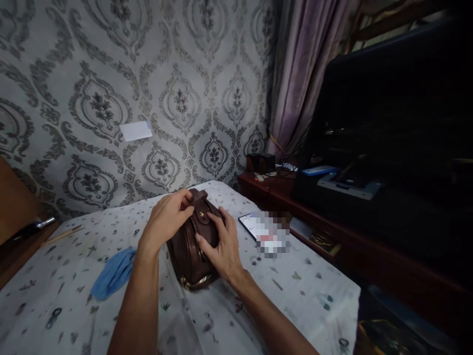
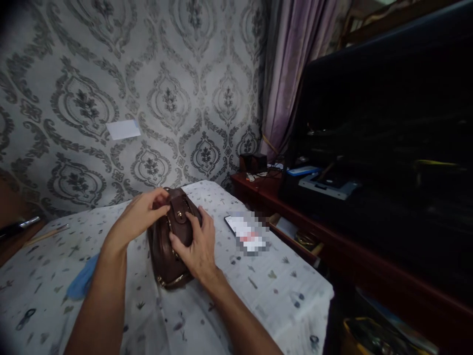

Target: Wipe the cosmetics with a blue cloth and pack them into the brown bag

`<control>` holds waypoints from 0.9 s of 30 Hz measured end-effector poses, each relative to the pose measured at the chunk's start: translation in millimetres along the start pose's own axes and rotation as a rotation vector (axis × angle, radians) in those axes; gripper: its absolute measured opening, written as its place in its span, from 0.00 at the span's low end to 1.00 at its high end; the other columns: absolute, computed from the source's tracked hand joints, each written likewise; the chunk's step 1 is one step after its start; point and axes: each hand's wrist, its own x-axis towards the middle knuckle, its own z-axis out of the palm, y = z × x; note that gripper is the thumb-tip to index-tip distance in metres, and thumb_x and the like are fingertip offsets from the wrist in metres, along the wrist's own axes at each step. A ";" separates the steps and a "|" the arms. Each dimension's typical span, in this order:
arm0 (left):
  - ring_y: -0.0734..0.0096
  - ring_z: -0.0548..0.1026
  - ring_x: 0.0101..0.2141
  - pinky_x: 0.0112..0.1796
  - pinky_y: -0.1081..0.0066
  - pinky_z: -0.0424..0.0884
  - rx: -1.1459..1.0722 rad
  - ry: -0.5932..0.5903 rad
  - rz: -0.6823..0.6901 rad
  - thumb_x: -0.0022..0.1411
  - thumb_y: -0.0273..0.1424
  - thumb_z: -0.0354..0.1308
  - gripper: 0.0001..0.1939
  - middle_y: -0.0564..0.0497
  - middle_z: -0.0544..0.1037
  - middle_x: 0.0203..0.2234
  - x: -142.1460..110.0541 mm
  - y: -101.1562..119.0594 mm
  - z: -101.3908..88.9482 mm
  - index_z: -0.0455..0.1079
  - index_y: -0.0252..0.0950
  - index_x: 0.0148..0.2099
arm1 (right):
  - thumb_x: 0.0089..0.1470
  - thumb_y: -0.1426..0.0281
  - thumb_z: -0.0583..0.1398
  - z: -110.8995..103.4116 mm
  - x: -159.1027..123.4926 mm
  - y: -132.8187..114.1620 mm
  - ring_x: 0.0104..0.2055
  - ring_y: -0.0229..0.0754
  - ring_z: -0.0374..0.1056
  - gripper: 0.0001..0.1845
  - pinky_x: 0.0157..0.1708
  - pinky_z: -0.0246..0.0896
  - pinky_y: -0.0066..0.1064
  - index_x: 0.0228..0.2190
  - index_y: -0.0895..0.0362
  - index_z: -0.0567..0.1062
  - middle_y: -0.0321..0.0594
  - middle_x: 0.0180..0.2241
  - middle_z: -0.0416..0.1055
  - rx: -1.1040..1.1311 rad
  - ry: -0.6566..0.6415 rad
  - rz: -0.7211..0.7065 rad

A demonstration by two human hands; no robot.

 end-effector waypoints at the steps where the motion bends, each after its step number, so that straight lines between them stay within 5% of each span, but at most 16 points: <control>1: 0.68 0.73 0.32 0.33 0.70 0.64 -0.039 0.043 -0.007 0.58 0.29 0.56 0.09 0.55 0.76 0.30 0.3 2.4 3.8 0.71 0.40 0.42 | 0.56 0.56 0.62 -0.2 -0.1 -0.1 0.65 0.58 0.57 0.26 0.62 0.57 0.57 0.54 0.52 0.71 0.53 0.61 0.59 0.007 0.004 0.007; 8: 0.60 0.76 0.41 0.43 0.65 0.67 0.071 0.086 0.020 0.61 0.31 0.59 0.17 0.48 0.80 0.40 15.3 14.9 29.0 0.71 0.40 0.53 | 0.61 0.63 0.55 -1.8 1.0 -2.3 0.63 0.53 0.60 0.17 0.63 0.58 0.51 0.49 0.54 0.73 0.52 0.59 0.63 0.118 0.082 0.066; 14: 0.60 0.75 0.38 0.39 0.67 0.66 0.129 0.123 0.024 0.64 0.33 0.57 0.06 0.49 0.80 0.35 21.4 15.0 43.5 0.74 0.39 0.40 | 0.60 0.62 0.55 1.4 0.9 -1.2 0.65 0.54 0.58 0.24 0.63 0.56 0.54 0.56 0.57 0.66 0.54 0.58 0.62 0.131 0.118 0.097; 19: 0.61 0.74 0.36 0.35 0.69 0.62 0.219 0.206 -0.047 0.66 0.36 0.54 0.09 0.49 0.79 0.31 19.8 16.5 50.2 0.74 0.39 0.39 | 0.60 0.59 0.55 6.4 -0.9 0.9 0.63 0.55 0.59 0.28 0.63 0.56 0.56 0.58 0.58 0.62 0.55 0.58 0.63 0.123 0.151 0.146; 27: 0.69 0.68 0.27 0.31 0.71 0.61 -0.092 0.204 -0.036 0.61 0.37 0.56 0.12 0.54 0.71 0.21 22.8 14.4 45.4 0.71 0.36 0.29 | 0.64 0.58 0.53 10.1 -4.6 -0.8 0.62 0.54 0.59 0.27 0.62 0.57 0.55 0.59 0.58 0.60 0.54 0.57 0.63 0.089 0.172 0.127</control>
